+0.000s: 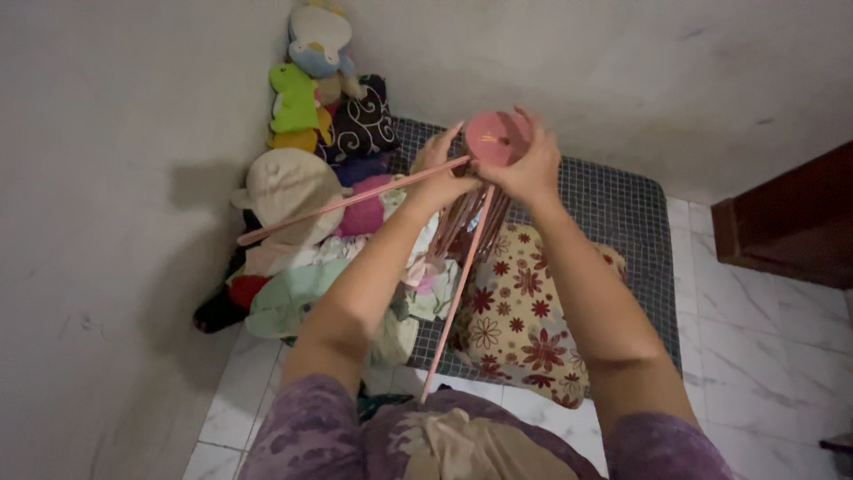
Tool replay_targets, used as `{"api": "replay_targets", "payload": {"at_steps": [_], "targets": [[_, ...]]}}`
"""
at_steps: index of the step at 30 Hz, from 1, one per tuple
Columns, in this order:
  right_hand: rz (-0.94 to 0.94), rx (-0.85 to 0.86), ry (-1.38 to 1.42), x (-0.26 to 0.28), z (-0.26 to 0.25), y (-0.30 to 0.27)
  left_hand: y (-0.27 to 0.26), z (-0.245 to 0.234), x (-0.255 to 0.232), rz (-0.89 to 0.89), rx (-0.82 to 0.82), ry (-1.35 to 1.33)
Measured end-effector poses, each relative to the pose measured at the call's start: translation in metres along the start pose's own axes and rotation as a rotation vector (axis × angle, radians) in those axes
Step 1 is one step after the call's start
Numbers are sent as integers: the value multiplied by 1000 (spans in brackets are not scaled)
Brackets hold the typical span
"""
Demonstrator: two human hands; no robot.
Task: The person removes clothing items from the arms of a folding drying rack, collapses the rack by hand, and carries it away.
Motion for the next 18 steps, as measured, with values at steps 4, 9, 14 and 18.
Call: {"api": "replay_targets", "payload": {"at_steps": [4,9,14,18], "targets": [[44,-28,70,-6,-12,5,-20,-7,-2,-329,112,-213],[173,25,121,1,-49,-7,-93,12,54,-357,180,-329],[98,24,30,3,-81,-15,-189,43,116,-358,417,-586],[-31,94,44,4,-103,-17,-205,32,95,-439,157,-481]]}}
Point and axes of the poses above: each hand's wrist, its own y-axis towards the middle knuckle, its own z-axis out of the palm, x = y × z, the point moved 1 cm from there along y, towards the middle knuckle, and after that the axes turned 5 degrees about -y, right-handed, at the moved point
